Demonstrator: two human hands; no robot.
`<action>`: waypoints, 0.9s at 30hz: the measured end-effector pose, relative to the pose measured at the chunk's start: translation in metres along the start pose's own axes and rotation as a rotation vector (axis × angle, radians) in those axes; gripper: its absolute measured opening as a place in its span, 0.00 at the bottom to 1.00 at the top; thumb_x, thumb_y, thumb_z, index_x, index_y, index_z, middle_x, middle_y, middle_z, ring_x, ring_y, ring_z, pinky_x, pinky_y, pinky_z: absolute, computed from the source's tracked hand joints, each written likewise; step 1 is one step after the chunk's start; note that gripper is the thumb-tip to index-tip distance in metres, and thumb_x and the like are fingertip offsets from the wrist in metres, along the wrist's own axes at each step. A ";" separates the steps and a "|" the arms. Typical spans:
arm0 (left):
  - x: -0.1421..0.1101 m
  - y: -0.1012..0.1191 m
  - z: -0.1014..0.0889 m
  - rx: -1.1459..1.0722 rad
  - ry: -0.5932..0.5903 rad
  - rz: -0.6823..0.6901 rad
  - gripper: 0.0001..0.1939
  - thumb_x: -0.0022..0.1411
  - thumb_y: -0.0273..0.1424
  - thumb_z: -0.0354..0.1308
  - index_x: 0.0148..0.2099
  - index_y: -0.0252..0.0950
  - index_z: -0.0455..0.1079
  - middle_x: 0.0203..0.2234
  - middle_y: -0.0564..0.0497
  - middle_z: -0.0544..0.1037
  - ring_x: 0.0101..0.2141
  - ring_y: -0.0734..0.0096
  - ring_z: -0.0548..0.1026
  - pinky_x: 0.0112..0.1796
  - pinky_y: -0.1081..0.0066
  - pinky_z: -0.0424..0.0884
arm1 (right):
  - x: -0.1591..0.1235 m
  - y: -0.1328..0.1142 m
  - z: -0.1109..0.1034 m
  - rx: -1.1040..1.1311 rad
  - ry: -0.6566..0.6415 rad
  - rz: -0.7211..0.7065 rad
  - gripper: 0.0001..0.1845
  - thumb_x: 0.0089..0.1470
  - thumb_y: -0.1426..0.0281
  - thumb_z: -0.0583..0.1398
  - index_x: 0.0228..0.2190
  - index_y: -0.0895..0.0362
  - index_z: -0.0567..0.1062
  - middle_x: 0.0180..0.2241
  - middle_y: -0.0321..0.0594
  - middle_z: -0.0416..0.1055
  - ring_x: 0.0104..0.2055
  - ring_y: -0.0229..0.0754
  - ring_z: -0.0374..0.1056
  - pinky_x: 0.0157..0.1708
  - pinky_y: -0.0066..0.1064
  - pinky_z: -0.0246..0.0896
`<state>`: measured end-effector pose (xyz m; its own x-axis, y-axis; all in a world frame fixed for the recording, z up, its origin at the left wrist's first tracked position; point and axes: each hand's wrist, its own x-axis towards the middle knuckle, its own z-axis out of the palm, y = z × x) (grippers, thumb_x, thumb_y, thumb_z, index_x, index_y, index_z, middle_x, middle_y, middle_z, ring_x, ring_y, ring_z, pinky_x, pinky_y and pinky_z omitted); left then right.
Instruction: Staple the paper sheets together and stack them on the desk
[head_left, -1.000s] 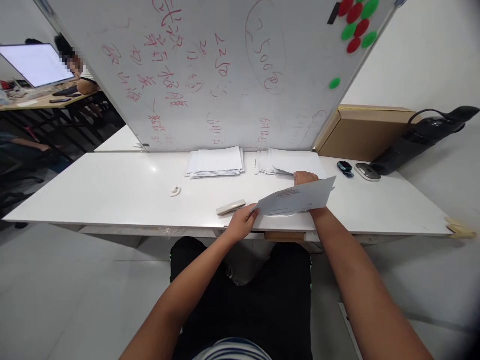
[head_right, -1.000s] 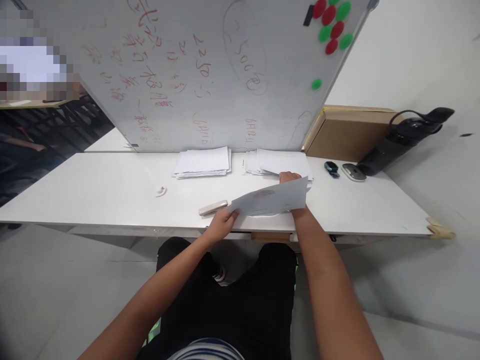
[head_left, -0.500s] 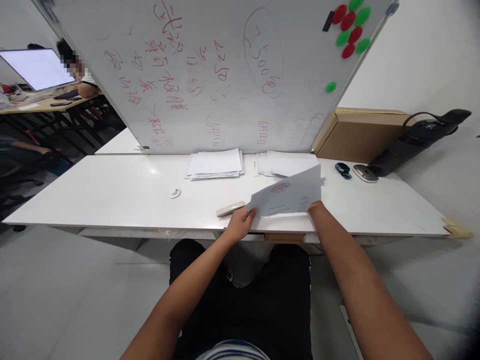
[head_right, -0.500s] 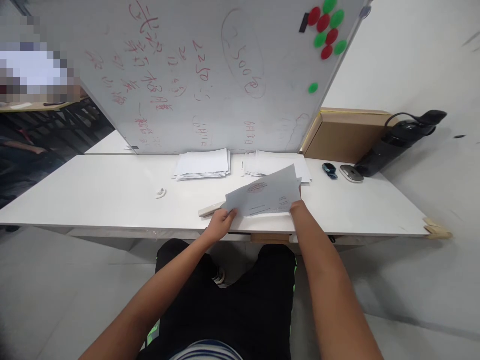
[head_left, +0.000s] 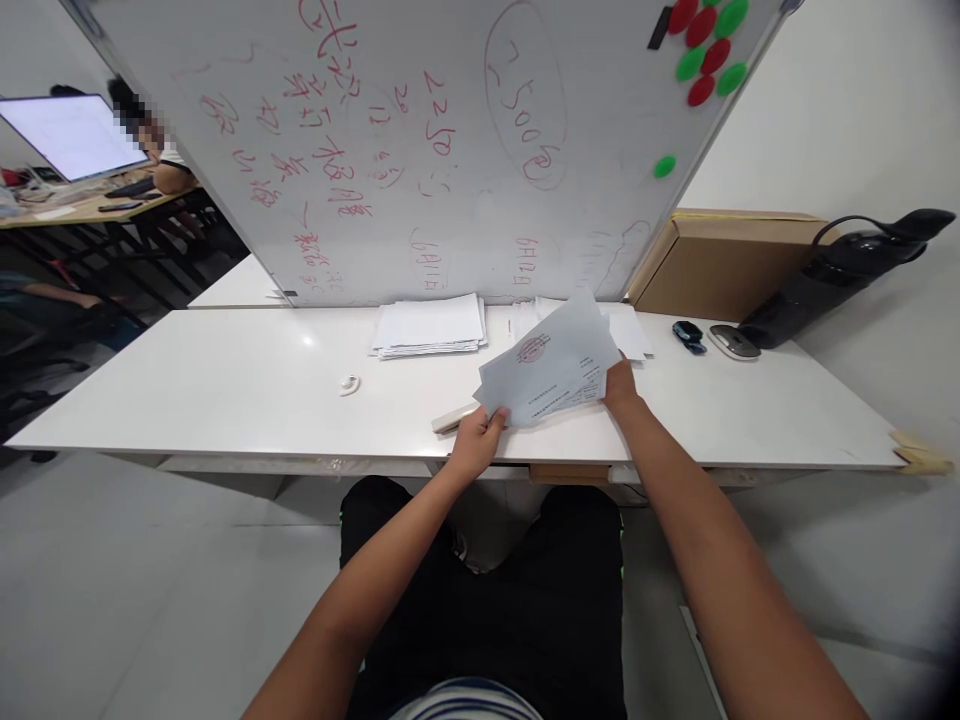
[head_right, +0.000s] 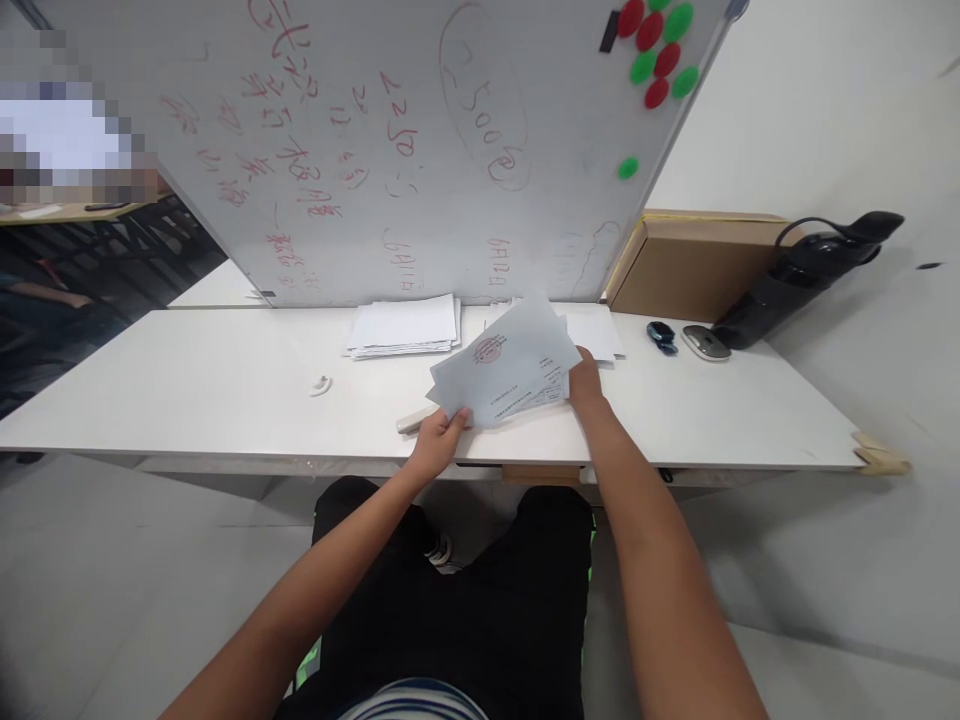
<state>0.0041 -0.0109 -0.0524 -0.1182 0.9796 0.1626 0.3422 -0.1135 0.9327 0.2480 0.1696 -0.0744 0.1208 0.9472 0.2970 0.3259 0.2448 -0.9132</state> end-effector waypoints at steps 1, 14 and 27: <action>0.000 0.000 0.000 -0.017 0.000 -0.008 0.18 0.66 0.43 0.48 0.40 0.35 0.70 0.35 0.49 0.78 0.37 0.65 0.76 0.38 0.67 0.72 | 0.000 -0.001 -0.001 -0.034 0.002 0.006 0.11 0.46 0.61 0.58 0.27 0.56 0.72 0.25 0.42 0.70 0.35 0.51 0.66 0.40 0.45 0.63; 0.001 0.005 -0.001 0.065 0.014 -0.014 0.16 0.65 0.41 0.48 0.34 0.35 0.67 0.27 0.51 0.76 0.31 0.66 0.74 0.34 0.69 0.69 | -0.001 -0.005 -0.005 -0.557 0.113 -0.305 0.09 0.49 0.75 0.50 0.27 0.57 0.70 0.29 0.44 0.68 0.37 0.47 0.62 0.44 0.40 0.57; -0.001 0.010 -0.003 0.010 0.043 0.005 0.16 0.64 0.36 0.48 0.48 0.33 0.70 0.40 0.44 0.78 0.42 0.58 0.73 0.42 0.65 0.67 | -0.092 -0.097 -0.016 -0.607 0.443 -0.699 0.07 0.59 0.66 0.55 0.32 0.56 0.71 0.23 0.39 0.65 0.25 0.41 0.58 0.31 0.35 0.55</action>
<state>0.0053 -0.0133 -0.0421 -0.1559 0.9710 0.1811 0.3526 -0.1166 0.9285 0.2205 0.0551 -0.0087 0.0173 0.4412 0.8972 0.8611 0.4495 -0.2377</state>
